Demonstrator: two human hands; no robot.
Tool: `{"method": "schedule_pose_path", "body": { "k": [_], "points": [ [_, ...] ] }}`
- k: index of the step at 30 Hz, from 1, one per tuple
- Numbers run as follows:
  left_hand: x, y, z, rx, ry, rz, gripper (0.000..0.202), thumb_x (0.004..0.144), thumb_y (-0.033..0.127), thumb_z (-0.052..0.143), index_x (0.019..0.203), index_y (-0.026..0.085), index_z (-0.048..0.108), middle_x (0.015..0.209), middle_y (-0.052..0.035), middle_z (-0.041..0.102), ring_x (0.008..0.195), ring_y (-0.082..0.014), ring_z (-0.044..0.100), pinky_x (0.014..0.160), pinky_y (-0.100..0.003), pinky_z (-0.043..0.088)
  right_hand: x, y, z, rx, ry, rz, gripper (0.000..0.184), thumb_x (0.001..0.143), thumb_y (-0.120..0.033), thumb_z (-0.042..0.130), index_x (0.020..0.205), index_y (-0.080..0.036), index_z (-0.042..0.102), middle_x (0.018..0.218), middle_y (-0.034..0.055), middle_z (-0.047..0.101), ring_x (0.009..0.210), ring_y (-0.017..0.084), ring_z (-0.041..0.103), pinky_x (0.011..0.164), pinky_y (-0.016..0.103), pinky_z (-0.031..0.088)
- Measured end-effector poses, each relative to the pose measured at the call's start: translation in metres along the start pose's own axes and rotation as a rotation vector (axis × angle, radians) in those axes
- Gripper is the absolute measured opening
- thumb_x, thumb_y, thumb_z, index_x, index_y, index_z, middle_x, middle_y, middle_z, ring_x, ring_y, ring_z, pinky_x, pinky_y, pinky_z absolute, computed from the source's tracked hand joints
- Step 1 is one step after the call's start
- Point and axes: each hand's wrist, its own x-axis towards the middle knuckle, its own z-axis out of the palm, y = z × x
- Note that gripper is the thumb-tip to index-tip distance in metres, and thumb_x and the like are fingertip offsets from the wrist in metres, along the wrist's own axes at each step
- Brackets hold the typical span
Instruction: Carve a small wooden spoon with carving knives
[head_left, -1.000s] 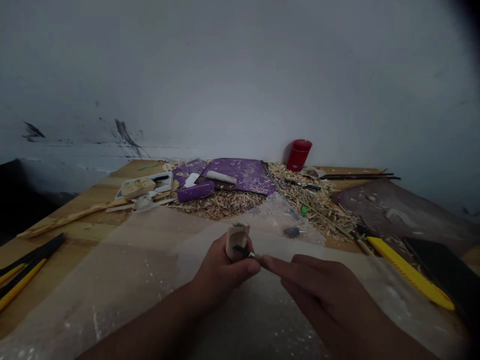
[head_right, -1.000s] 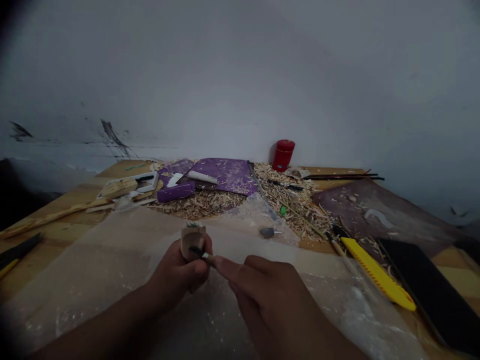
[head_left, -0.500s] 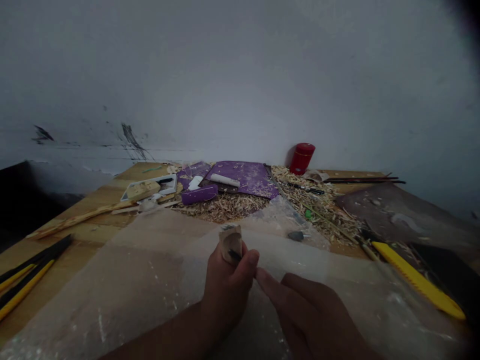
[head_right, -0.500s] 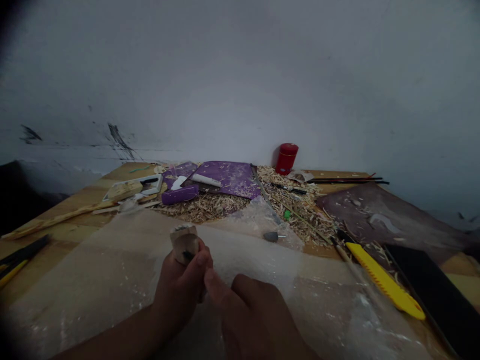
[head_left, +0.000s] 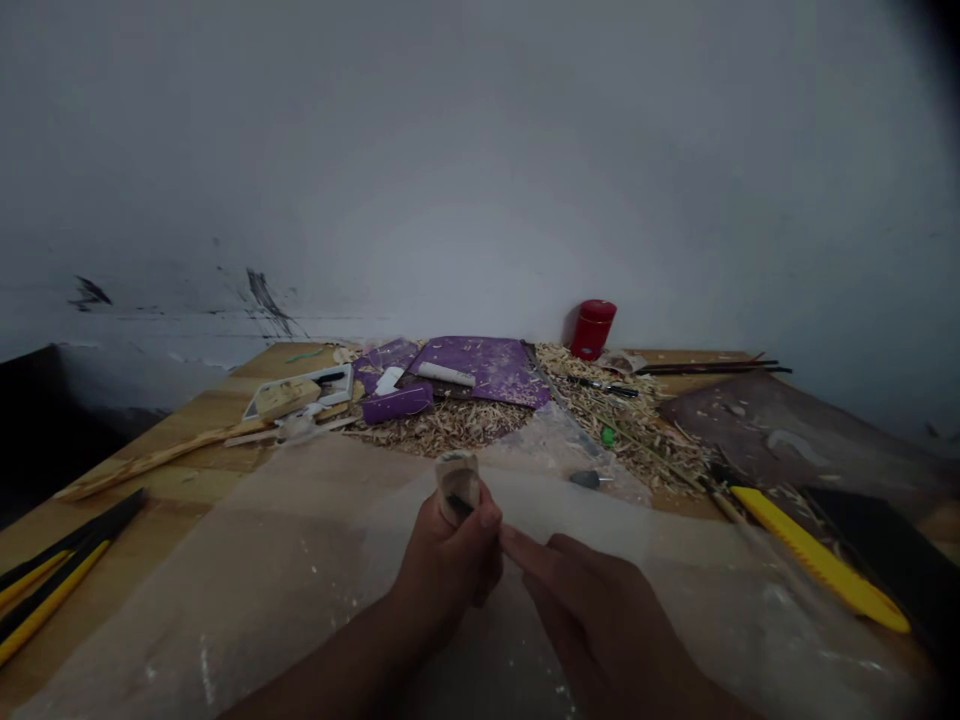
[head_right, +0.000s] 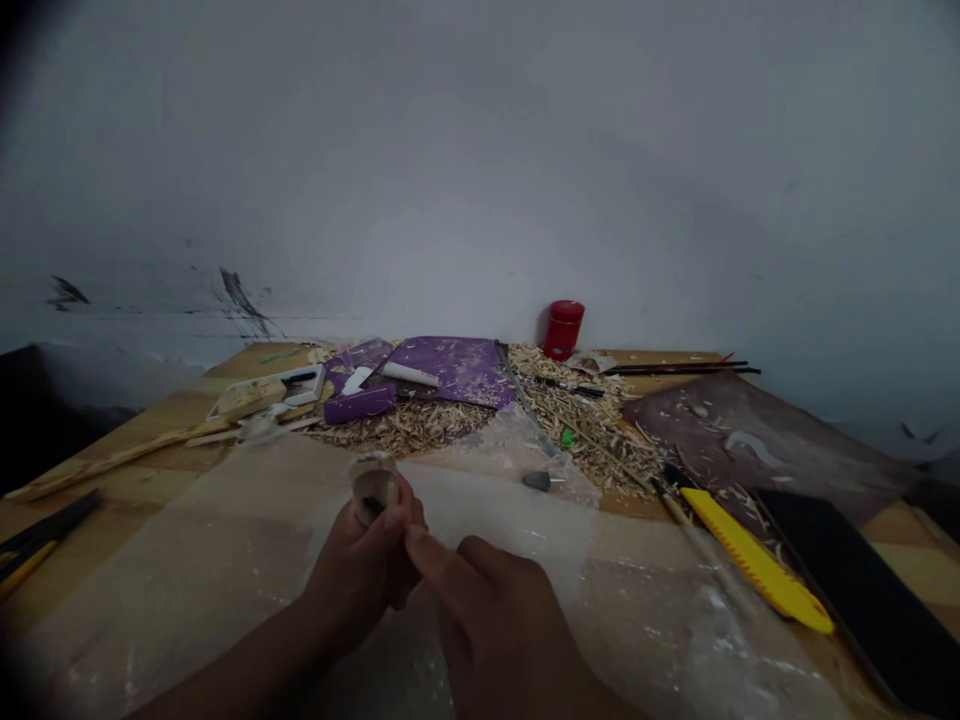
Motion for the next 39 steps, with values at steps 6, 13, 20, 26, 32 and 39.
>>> {"method": "schedule_pose_path", "body": {
  "k": [6, 13, 20, 26, 32, 39],
  "points": [
    [0.003, -0.002, -0.011, 0.053, -0.116, -0.018, 0.044, 0.057, 0.050, 0.071, 0.066, 0.019, 0.042, 0.035, 0.0101, 0.039, 0.026, -0.0041, 0.030, 0.028, -0.016, 0.019, 0.001, 0.006, -0.028, -0.016, -0.090, -0.008, 0.043, 0.085, -0.010, 0.037, 0.124, -0.024, 0.046, 0.068, -0.0010, 0.056, 0.057, 0.012, 0.055, 0.053, 0.022, 0.040],
    [0.006, -0.005, -0.014, 0.210, -0.060, -0.002, 0.045, 0.051, 0.051, 0.074, 0.061, 0.018, 0.045, 0.038, 0.0090, 0.039, 0.030, -0.0035, 0.030, 0.032, -0.018, 0.021, -0.002, 0.005, -0.032, -0.232, -0.126, -0.055, 0.043, 0.083, -0.009, 0.036, 0.122, -0.020, 0.048, 0.062, -0.0011, 0.056, 0.051, 0.014, 0.053, 0.046, 0.023, 0.037],
    [0.001, -0.011, -0.006, 0.230, 0.147, 0.035, 0.042, 0.060, 0.056, 0.065, 0.056, 0.018, 0.045, 0.043, 0.0069, 0.038, 0.036, -0.0054, 0.030, 0.035, -0.019, 0.024, -0.008, 0.005, -0.013, -0.357, -0.043, -0.146, 0.047, 0.080, -0.007, 0.034, 0.125, -0.018, 0.042, 0.063, 0.0000, 0.056, 0.050, 0.015, 0.053, 0.045, 0.025, 0.036],
    [-0.003, -0.008, -0.002, 0.198, 0.225, 0.028, 0.040, 0.066, 0.055, 0.060, 0.059, 0.019, 0.042, 0.044, 0.0074, 0.036, 0.036, -0.0052, 0.027, 0.035, -0.019, 0.023, -0.006, 0.008, 0.000, -0.410, -0.016, -0.229, 0.045, 0.081, -0.009, 0.035, 0.125, -0.014, 0.038, 0.058, -0.0015, 0.053, 0.044, 0.015, 0.049, 0.040, 0.027, 0.028],
    [-0.002, -0.004, -0.002, 0.171, 0.227, 0.067, 0.040, 0.066, 0.053, 0.061, 0.057, 0.019, 0.042, 0.046, 0.0076, 0.034, 0.039, -0.0056, 0.029, 0.037, -0.019, 0.025, -0.007, 0.006, 0.014, -0.433, 0.060, -0.240, 0.041, 0.084, -0.011, 0.032, 0.125, -0.013, 0.037, 0.057, -0.0023, 0.052, 0.044, 0.014, 0.048, 0.040, 0.026, 0.028],
    [-0.005, -0.002, 0.002, 0.054, 0.234, 0.079, 0.039, 0.067, 0.050, 0.062, 0.060, 0.018, 0.041, 0.046, 0.0075, 0.037, 0.040, -0.0055, 0.032, 0.037, -0.018, 0.026, -0.003, -0.003, 0.025, -0.265, 0.154, -0.186, 0.038, 0.088, -0.014, 0.031, 0.125, -0.011, 0.039, 0.061, 0.0015, 0.055, 0.049, 0.015, 0.051, 0.043, 0.024, 0.035]
  ]
}}
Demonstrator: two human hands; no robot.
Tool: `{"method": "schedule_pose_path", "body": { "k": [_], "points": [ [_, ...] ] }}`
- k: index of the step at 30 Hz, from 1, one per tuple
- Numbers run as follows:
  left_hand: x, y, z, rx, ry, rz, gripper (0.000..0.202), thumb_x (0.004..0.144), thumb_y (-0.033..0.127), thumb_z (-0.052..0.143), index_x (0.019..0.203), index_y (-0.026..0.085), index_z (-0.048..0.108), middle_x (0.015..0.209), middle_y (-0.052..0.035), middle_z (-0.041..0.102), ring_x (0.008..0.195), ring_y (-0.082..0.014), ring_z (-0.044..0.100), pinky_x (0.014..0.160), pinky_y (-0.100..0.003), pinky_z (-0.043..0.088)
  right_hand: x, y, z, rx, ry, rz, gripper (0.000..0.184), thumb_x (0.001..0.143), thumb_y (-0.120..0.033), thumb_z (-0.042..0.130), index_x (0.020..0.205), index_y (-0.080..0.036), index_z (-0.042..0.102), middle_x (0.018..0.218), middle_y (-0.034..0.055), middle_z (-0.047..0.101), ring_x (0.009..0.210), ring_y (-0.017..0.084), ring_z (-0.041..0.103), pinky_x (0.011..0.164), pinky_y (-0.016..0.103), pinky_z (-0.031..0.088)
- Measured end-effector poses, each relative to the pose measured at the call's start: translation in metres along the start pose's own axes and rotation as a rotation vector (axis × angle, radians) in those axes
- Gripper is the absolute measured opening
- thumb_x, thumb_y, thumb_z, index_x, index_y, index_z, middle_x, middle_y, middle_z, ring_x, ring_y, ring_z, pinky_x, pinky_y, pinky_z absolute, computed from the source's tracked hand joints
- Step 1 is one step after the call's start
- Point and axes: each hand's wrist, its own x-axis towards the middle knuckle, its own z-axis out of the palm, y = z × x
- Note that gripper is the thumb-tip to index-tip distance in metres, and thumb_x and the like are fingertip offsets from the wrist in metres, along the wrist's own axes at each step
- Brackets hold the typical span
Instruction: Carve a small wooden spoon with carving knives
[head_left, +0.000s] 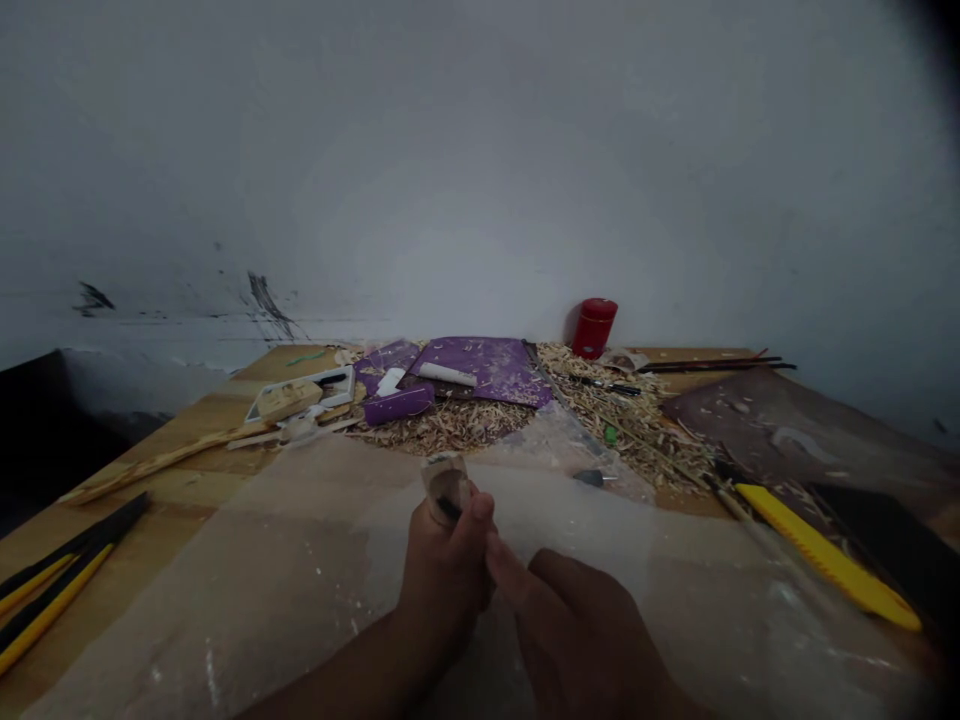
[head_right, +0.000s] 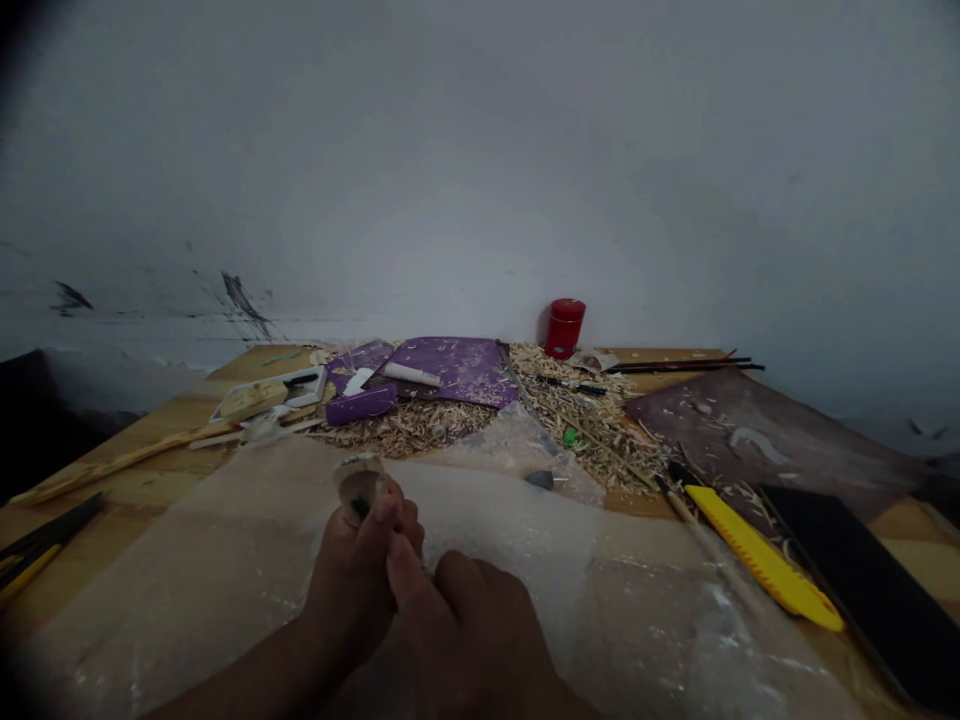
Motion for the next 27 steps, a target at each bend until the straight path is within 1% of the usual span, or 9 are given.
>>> {"method": "schedule_pose_path", "body": {
  "k": [2, 4, 6, 7, 9, 12, 19, 24, 27],
  "points": [
    [0.001, 0.001, -0.002, 0.003, -0.025, -0.020, 0.040, 0.065, 0.052, 0.064, 0.062, 0.018, 0.042, 0.045, 0.0082, 0.037, 0.037, -0.0048, 0.031, 0.035, -0.017, 0.023, 0.002, 0.000, -0.002, 0.159, 0.008, 0.056, 0.038, 0.088, -0.014, 0.031, 0.125, -0.013, 0.041, 0.064, 0.0020, 0.056, 0.052, 0.015, 0.052, 0.045, 0.024, 0.038],
    [0.003, 0.002, -0.005, 0.002, -0.106, -0.046, 0.042, 0.061, 0.052, 0.067, 0.062, 0.018, 0.042, 0.043, 0.0090, 0.037, 0.033, -0.0041, 0.029, 0.032, -0.017, 0.021, 0.005, 0.003, -0.008, 0.331, -0.014, 0.132, 0.036, 0.088, -0.014, 0.034, 0.124, -0.017, 0.044, 0.068, 0.0021, 0.058, 0.057, 0.014, 0.055, 0.050, 0.023, 0.040],
    [0.006, 0.003, -0.008, 0.005, -0.188, -0.056, 0.043, 0.058, 0.051, 0.070, 0.061, 0.018, 0.042, 0.042, 0.0093, 0.038, 0.031, -0.0039, 0.028, 0.030, -0.017, 0.020, 0.007, 0.007, -0.017, 0.438, -0.086, 0.218, 0.036, 0.088, -0.014, 0.038, 0.123, -0.022, 0.046, 0.074, 0.0013, 0.059, 0.064, 0.013, 0.057, 0.057, 0.022, 0.042],
    [0.008, 0.003, -0.010, 0.014, -0.222, -0.053, 0.043, 0.057, 0.050, 0.071, 0.060, 0.018, 0.042, 0.042, 0.0092, 0.038, 0.031, -0.0040, 0.029, 0.030, -0.017, 0.020, 0.007, 0.010, -0.022, 0.447, -0.122, 0.241, 0.036, 0.088, -0.014, 0.039, 0.122, -0.024, 0.047, 0.074, 0.0003, 0.059, 0.065, 0.012, 0.057, 0.057, 0.022, 0.041],
    [0.012, 0.004, -0.013, 0.043, -0.259, -0.037, 0.042, 0.056, 0.047, 0.073, 0.059, 0.018, 0.043, 0.041, 0.0092, 0.039, 0.030, -0.0037, 0.030, 0.030, -0.017, 0.020, 0.008, 0.016, -0.031, 0.405, -0.167, 0.228, 0.038, 0.088, -0.013, 0.040, 0.122, -0.026, 0.047, 0.071, -0.0010, 0.056, 0.061, 0.012, 0.055, 0.055, 0.021, 0.039],
    [0.017, 0.006, -0.018, 0.099, -0.286, -0.004, 0.042, 0.055, 0.046, 0.074, 0.058, 0.017, 0.044, 0.040, 0.0091, 0.039, 0.031, -0.0033, 0.030, 0.031, -0.017, 0.021, 0.007, 0.021, -0.039, 0.328, -0.215, 0.169, 0.040, 0.087, -0.012, 0.038, 0.124, -0.025, 0.046, 0.068, -0.0016, 0.052, 0.056, 0.012, 0.050, 0.051, 0.022, 0.035],
    [0.019, 0.009, -0.022, 0.212, -0.335, 0.043, 0.041, 0.055, 0.046, 0.074, 0.058, 0.017, 0.045, 0.040, 0.0086, 0.038, 0.034, -0.0037, 0.031, 0.035, -0.018, 0.022, 0.006, 0.021, -0.039, 0.280, -0.231, 0.142, 0.042, 0.087, -0.011, 0.038, 0.126, -0.025, 0.043, 0.067, -0.0013, 0.051, 0.056, 0.012, 0.049, 0.050, 0.022, 0.035],
    [0.014, 0.008, -0.016, 0.303, -0.277, 0.058, 0.042, 0.055, 0.048, 0.072, 0.056, 0.018, 0.043, 0.041, 0.0073, 0.040, 0.036, -0.0051, 0.033, 0.036, -0.020, 0.024, 0.005, 0.021, -0.039, 0.192, -0.248, 0.115, 0.042, 0.088, -0.013, 0.036, 0.129, -0.023, 0.041, 0.065, -0.0005, 0.052, 0.054, 0.013, 0.049, 0.048, 0.023, 0.035],
    [0.011, 0.004, -0.013, 0.359, -0.216, 0.058, 0.039, 0.059, 0.048, 0.069, 0.056, 0.019, 0.043, 0.040, 0.0074, 0.038, 0.034, -0.0054, 0.032, 0.035, -0.020, 0.023, 0.002, 0.019, -0.039, 0.129, -0.236, 0.094, 0.044, 0.087, -0.013, 0.035, 0.130, -0.022, 0.039, 0.064, -0.0003, 0.053, 0.052, 0.014, 0.050, 0.047, 0.024, 0.036]
  ]
}}
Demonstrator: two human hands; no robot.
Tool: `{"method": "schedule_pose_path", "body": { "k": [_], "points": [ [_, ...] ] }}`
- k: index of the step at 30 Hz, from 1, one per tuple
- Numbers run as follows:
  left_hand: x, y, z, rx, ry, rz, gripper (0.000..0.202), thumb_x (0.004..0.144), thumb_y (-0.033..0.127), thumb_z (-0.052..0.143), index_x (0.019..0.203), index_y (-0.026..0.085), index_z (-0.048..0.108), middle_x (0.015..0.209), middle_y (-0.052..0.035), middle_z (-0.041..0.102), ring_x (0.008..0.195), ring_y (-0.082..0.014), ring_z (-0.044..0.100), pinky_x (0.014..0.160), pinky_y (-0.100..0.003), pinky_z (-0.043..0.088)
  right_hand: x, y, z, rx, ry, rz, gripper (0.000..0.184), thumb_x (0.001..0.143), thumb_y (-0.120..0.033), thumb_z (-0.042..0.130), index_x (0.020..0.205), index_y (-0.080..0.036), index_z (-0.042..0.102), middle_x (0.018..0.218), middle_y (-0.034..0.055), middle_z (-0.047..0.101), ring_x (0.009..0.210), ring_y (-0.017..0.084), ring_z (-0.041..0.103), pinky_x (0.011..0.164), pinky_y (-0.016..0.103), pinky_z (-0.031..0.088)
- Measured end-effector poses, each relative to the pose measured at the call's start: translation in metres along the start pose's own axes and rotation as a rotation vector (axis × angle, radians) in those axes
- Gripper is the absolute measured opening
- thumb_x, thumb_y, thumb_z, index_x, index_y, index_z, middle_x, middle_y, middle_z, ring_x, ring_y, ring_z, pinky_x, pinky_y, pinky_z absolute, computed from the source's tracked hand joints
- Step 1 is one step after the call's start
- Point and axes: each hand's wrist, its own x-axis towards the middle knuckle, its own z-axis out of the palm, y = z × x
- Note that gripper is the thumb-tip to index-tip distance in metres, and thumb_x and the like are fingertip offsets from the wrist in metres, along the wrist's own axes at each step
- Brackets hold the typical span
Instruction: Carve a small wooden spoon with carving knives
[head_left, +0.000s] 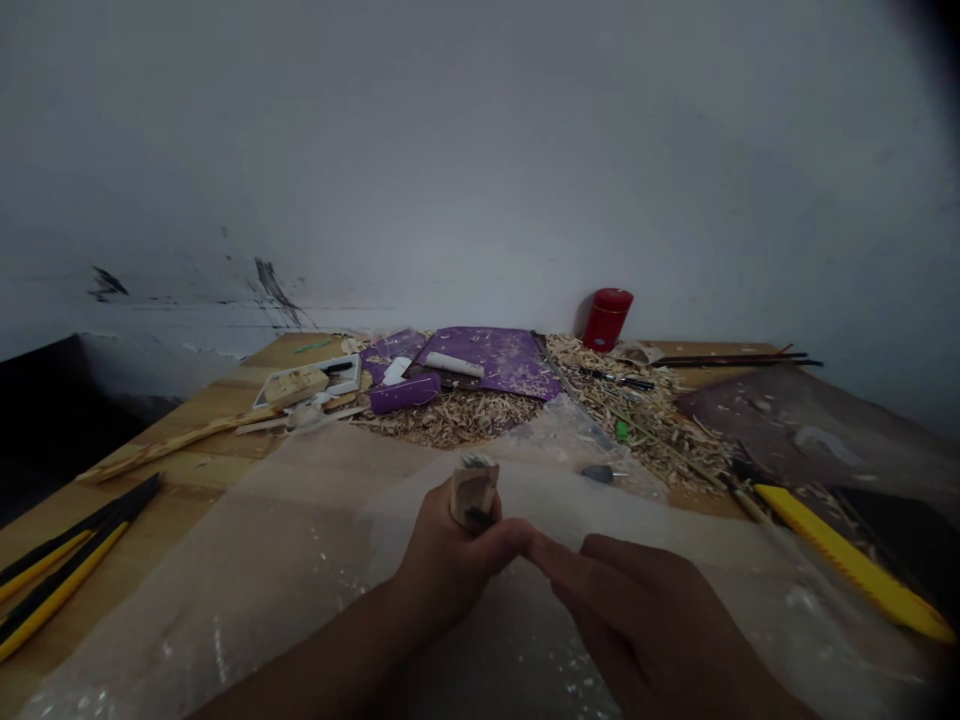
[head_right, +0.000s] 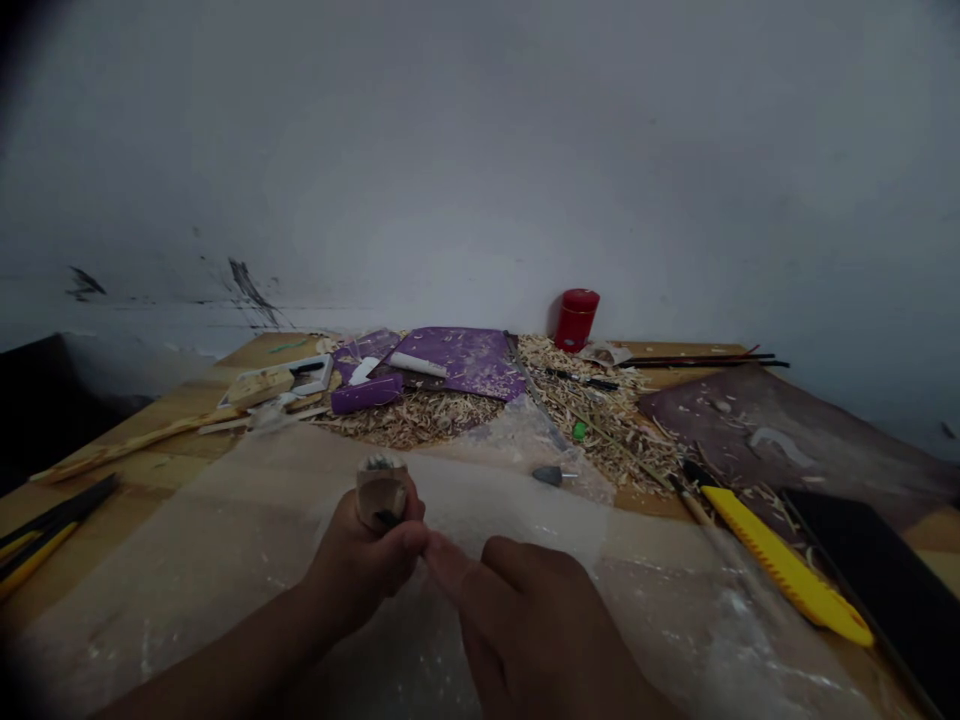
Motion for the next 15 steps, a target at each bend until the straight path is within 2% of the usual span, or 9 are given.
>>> {"method": "schedule_pose_path", "body": {
  "k": [5, 9, 13, 15],
  "points": [
    [-0.004, 0.000, 0.007, -0.053, 0.086, -0.061, 0.033, 0.068, 0.047, 0.060, 0.058, 0.020, 0.044, 0.037, 0.0087, 0.035, 0.031, -0.0052, 0.028, 0.033, -0.020, 0.023, 0.000, -0.004, 0.009, -0.061, 0.100, -0.060, 0.041, 0.088, -0.013, 0.034, 0.129, -0.017, 0.037, 0.061, -0.0001, 0.053, 0.048, 0.014, 0.049, 0.043, 0.024, 0.035],
    [-0.007, 0.004, 0.012, -0.127, 0.158, -0.100, 0.032, 0.070, 0.044, 0.058, 0.056, 0.020, 0.042, 0.041, 0.0073, 0.040, 0.030, -0.0047, 0.030, 0.032, -0.019, 0.023, 0.005, -0.009, 0.015, -0.107, 0.122, -0.080, 0.041, 0.087, -0.012, 0.030, 0.128, -0.015, 0.037, 0.060, 0.0012, 0.054, 0.047, 0.015, 0.051, 0.042, 0.024, 0.035],
    [-0.007, 0.005, 0.012, -0.171, 0.151, -0.119, 0.034, 0.067, 0.044, 0.061, 0.056, 0.020, 0.041, 0.041, 0.0074, 0.041, 0.029, -0.0044, 0.031, 0.029, -0.018, 0.024, 0.008, -0.011, 0.021, -0.077, 0.185, -0.107, 0.047, 0.088, -0.013, 0.029, 0.134, -0.015, 0.029, 0.059, 0.0008, 0.054, 0.045, 0.015, 0.050, 0.040, 0.023, 0.035],
    [-0.007, 0.005, 0.012, -0.213, 0.151, -0.130, 0.034, 0.066, 0.045, 0.061, 0.057, 0.020, 0.040, 0.040, 0.0082, 0.039, 0.028, -0.0045, 0.030, 0.028, -0.017, 0.023, 0.007, -0.011, 0.024, -0.023, 0.192, -0.088, 0.046, 0.088, -0.013, 0.030, 0.134, -0.016, 0.030, 0.061, 0.0013, 0.054, 0.047, 0.015, 0.051, 0.042, 0.024, 0.037]
  ]
}}
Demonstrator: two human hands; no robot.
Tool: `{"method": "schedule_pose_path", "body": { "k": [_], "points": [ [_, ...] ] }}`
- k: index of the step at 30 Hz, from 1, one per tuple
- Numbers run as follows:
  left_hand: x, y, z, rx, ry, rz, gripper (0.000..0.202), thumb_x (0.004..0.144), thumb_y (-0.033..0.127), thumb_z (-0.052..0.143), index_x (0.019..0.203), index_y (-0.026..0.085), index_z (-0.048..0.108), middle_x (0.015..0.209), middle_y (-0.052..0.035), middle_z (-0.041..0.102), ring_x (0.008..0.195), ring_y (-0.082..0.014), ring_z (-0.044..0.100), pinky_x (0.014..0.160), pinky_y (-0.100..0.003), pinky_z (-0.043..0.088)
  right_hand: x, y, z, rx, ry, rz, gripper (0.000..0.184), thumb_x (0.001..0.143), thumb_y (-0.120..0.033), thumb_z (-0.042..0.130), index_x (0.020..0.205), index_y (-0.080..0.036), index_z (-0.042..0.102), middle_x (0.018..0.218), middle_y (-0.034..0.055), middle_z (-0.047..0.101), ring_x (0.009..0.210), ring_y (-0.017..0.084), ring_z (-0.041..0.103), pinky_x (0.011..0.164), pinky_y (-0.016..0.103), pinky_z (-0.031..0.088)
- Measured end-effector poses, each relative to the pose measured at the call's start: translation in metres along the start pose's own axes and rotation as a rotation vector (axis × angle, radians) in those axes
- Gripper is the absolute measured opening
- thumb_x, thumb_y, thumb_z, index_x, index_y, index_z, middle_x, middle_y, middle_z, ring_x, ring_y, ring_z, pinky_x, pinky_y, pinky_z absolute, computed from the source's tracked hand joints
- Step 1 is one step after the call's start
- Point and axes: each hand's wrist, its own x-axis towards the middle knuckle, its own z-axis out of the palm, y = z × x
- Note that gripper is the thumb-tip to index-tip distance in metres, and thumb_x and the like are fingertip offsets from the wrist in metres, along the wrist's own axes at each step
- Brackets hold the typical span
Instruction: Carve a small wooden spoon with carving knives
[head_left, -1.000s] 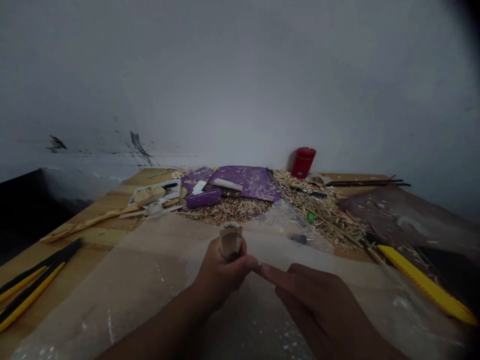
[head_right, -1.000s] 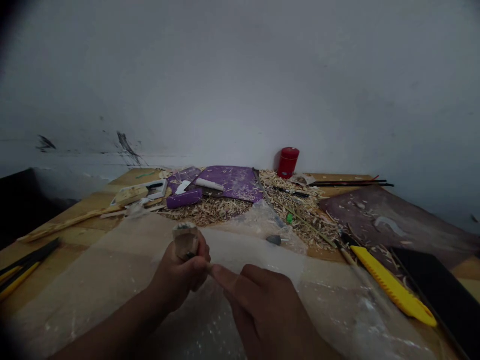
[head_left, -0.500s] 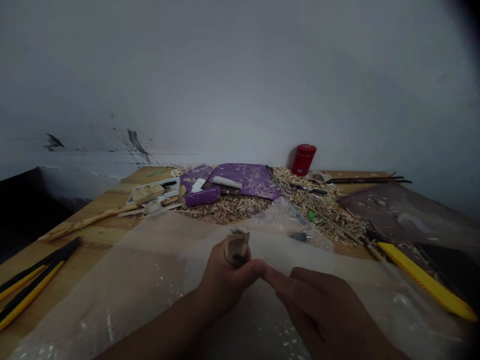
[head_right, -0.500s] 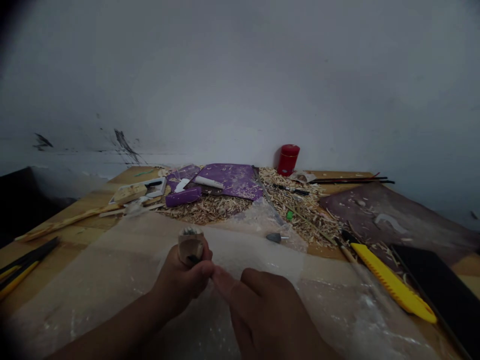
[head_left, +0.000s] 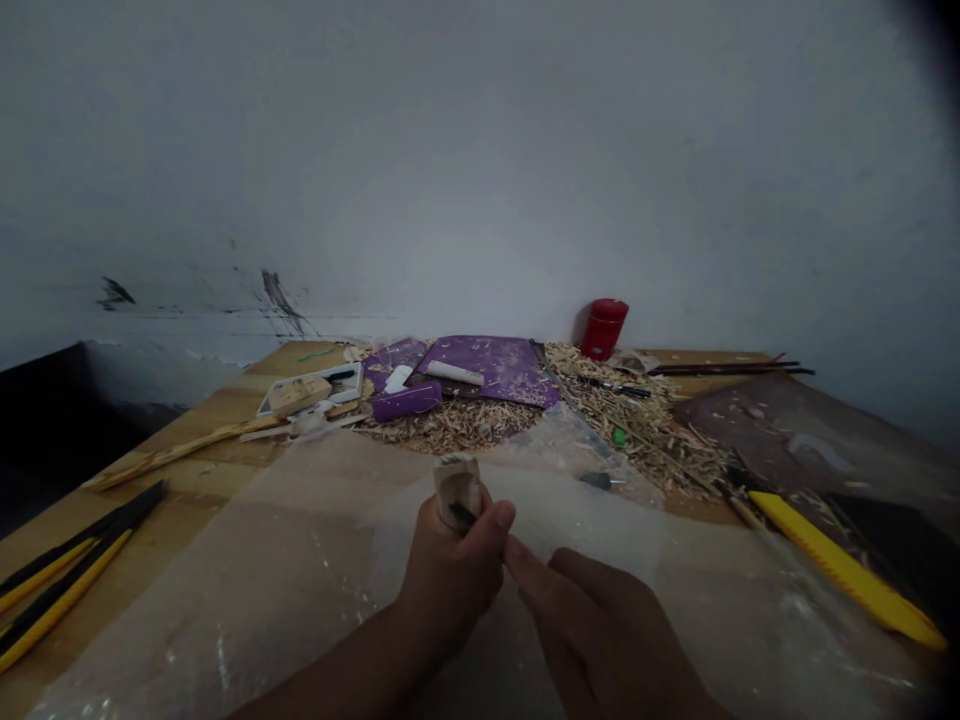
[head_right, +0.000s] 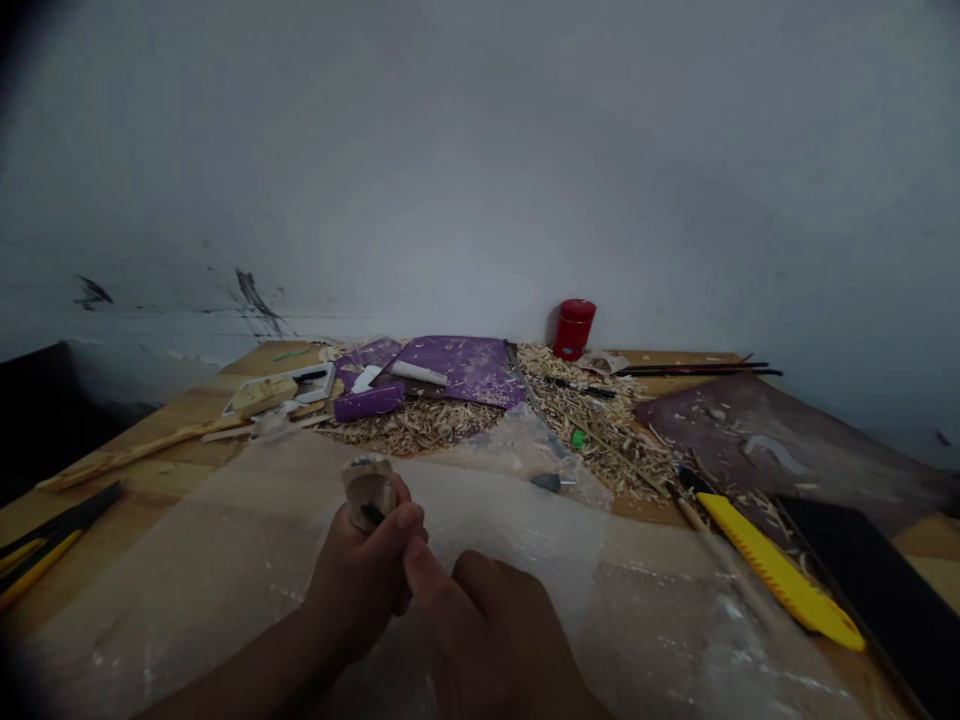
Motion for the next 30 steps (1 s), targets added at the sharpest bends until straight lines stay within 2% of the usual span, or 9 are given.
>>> {"method": "schedule_pose_path", "body": {
  "k": [5, 9, 12, 15, 19, 22, 25, 27, 30],
  "points": [
    [0.000, 0.000, 0.001, -0.105, -0.016, -0.047, 0.035, 0.068, 0.046, 0.061, 0.060, 0.020, 0.039, 0.037, 0.0101, 0.035, 0.026, -0.0042, 0.027, 0.026, -0.016, 0.019, 0.000, -0.001, 0.003, 0.203, -0.067, 0.154, 0.039, 0.087, -0.014, 0.037, 0.125, -0.015, 0.045, 0.069, 0.0038, 0.059, 0.058, 0.016, 0.057, 0.051, 0.026, 0.045],
    [0.005, -0.001, -0.002, -0.089, -0.074, -0.002, 0.036, 0.065, 0.047, 0.064, 0.062, 0.020, 0.040, 0.035, 0.0111, 0.034, 0.026, -0.0041, 0.026, 0.027, -0.016, 0.020, 0.005, 0.000, 0.000, 0.448, -0.051, 0.339, 0.036, 0.087, -0.016, 0.041, 0.121, -0.024, 0.051, 0.095, 0.0033, 0.067, 0.086, 0.015, 0.062, 0.077, 0.029, 0.049],
    [0.011, -0.001, -0.006, 0.048, -0.080, 0.028, 0.033, 0.065, 0.041, 0.066, 0.068, 0.020, 0.042, 0.038, 0.0107, 0.038, 0.030, -0.0052, 0.031, 0.031, -0.017, 0.025, 0.004, 0.007, -0.003, 0.495, 0.025, 0.461, 0.032, 0.087, -0.019, 0.044, 0.116, -0.025, 0.056, 0.110, 0.0030, 0.064, 0.101, 0.016, 0.059, 0.087, 0.031, 0.046],
    [0.023, 0.000, -0.013, 0.159, -0.037, 0.057, 0.023, 0.072, 0.033, 0.060, 0.084, 0.020, 0.045, 0.050, 0.0083, 0.045, 0.040, -0.0079, 0.040, 0.040, -0.019, 0.033, 0.001, 0.020, -0.003, 0.442, 0.069, 0.536, 0.030, 0.087, -0.021, 0.046, 0.114, -0.023, 0.058, 0.111, 0.0035, 0.064, 0.101, 0.018, 0.059, 0.086, 0.033, 0.048],
    [0.049, 0.003, -0.033, 0.598, 0.094, 0.317, 0.027, 0.076, 0.025, 0.051, 0.102, 0.019, 0.051, 0.082, -0.0024, 0.053, 0.073, -0.0159, 0.052, 0.068, -0.029, 0.042, -0.001, 0.039, 0.003, 0.302, 0.046, 0.536, 0.032, 0.086, -0.022, 0.046, 0.115, -0.020, 0.058, 0.111, 0.0057, 0.064, 0.100, 0.020, 0.060, 0.085, 0.035, 0.048],
    [0.062, 0.007, -0.045, 0.814, 0.109, 0.425, 0.032, 0.070, 0.020, 0.056, 0.102, 0.018, 0.057, 0.098, -0.0074, 0.052, 0.094, -0.0218, 0.048, 0.084, -0.034, 0.037, -0.001, 0.046, 0.006, 0.249, 0.034, 0.527, 0.033, 0.084, -0.020, 0.046, 0.116, -0.019, 0.058, 0.110, 0.0064, 0.065, 0.099, 0.020, 0.060, 0.083, 0.035, 0.049],
    [0.056, 0.009, -0.042, 0.685, -0.034, 0.264, 0.017, 0.078, 0.030, 0.049, 0.087, 0.017, 0.057, 0.068, -0.0013, 0.054, 0.063, -0.0149, 0.051, 0.059, -0.025, 0.040, -0.001, 0.042, 0.005, 0.216, 0.025, 0.460, 0.035, 0.085, -0.019, 0.045, 0.118, -0.020, 0.056, 0.111, 0.0069, 0.064, 0.100, 0.020, 0.059, 0.083, 0.035, 0.048],
    [0.045, 0.010, -0.034, 0.476, -0.183, 0.076, 0.026, 0.083, 0.040, 0.041, 0.080, 0.018, 0.052, 0.052, 0.0034, 0.049, 0.043, -0.0096, 0.042, 0.042, -0.020, 0.030, -0.001, 0.036, 0.002, 0.196, 0.009, 0.384, 0.037, 0.087, -0.017, 0.042, 0.123, -0.021, 0.051, 0.107, 0.0067, 0.064, 0.096, 0.019, 0.060, 0.080, 0.033, 0.049],
    [0.031, 0.009, -0.021, 0.228, -0.271, -0.005, 0.027, 0.083, 0.044, 0.041, 0.082, 0.018, 0.049, 0.056, 0.0037, 0.054, 0.037, -0.0058, 0.041, 0.035, -0.017, 0.021, -0.001, 0.027, -0.003, 0.175, -0.011, 0.303, 0.040, 0.088, -0.014, 0.038, 0.128, -0.022, 0.044, 0.093, 0.0049, 0.064, 0.082, 0.016, 0.060, 0.071, 0.030, 0.048]
  ]
}}
